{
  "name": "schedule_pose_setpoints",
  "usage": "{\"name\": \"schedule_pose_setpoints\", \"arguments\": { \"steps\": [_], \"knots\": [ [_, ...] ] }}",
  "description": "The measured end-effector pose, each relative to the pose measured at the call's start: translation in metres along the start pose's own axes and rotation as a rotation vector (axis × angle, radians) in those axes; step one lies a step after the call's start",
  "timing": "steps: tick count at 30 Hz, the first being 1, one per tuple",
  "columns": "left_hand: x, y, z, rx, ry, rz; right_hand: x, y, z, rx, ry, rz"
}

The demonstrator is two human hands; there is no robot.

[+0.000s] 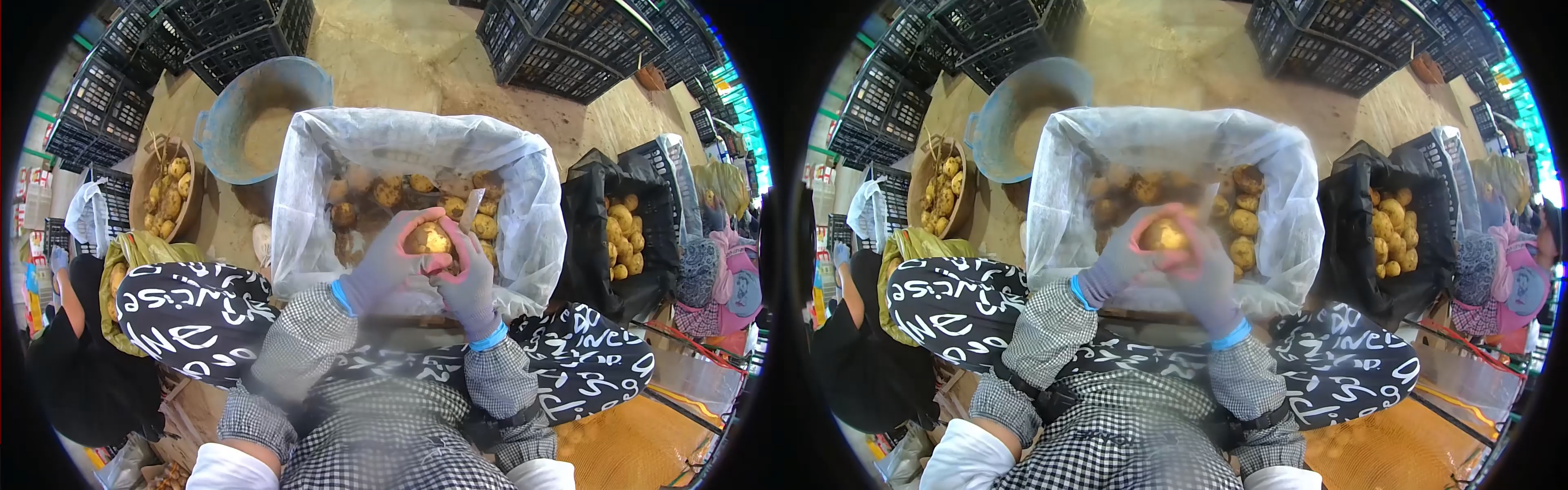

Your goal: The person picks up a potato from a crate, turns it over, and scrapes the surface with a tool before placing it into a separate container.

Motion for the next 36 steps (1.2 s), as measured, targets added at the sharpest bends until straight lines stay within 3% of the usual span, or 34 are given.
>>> {"name": "schedule_pose_setpoints", "arguments": {
  "steps": [5, 8, 11, 14, 18, 22, 25, 29, 31, 34, 36],
  "knots": [
    [-0.004, -0.006, 0.015, 0.012, -0.17, -0.049, -0.001, -0.003, 0.002, -0.106, 0.013, 0.031],
    [-0.017, -0.008, 0.012, 0.004, -0.102, -0.003, 0.005, -0.005, 0.014, 0.038, 0.145, -0.073],
    [-0.028, -0.007, -0.007, -0.064, -0.167, 0.052, 0.012, -0.003, 0.014, -0.085, 0.374, -0.088],
    [-0.015, -0.007, 0.01, -0.07, -0.275, -0.014, 0.001, 0.002, 0.014, -0.047, 0.267, -0.074],
    [0.001, -0.001, 0.014, -0.035, -0.4, -0.021, -0.021, 0.003, 0.005, -0.192, -0.056, 0.103],
    [-0.005, -0.001, 0.005, -0.06, -0.475, 0.028, -0.027, -0.007, 0.029, -0.124, 0.228, 0.235],
    [-0.004, -0.001, 0.005, -0.007, -0.466, 0.054, -0.016, -0.007, 0.019, -0.135, 0.349, 0.186],
    [-0.006, -0.001, 0.005, -0.005, -0.248, 0.086, -0.003, -0.007, 0.018, -0.002, 0.382, 0.066],
    [-0.007, 0.001, 0.001, 0.056, -0.324, 0.097, 0.002, -0.007, 0.012, -0.022, 0.354, 0.009],
    [-0.006, -0.001, -0.002, -0.065, -0.4, 0.055, 0.011, -0.008, -0.002, -0.126, 0.202, -0.003],
    [-0.004, -0.001, 0.001, -0.114, -0.347, 0.085, 0.012, -0.007, 0.005, -0.154, 0.258, 0.046]
  ]
}}
Point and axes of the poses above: each hand's wrist, its own y-axis towards the middle knuckle, its own x-axis out of the palm, z = x × y, the point moved 6 cm from there along y, towards the middle knuckle, and after that the axes turned 13 degrees about -z, right-handed, at the moved point
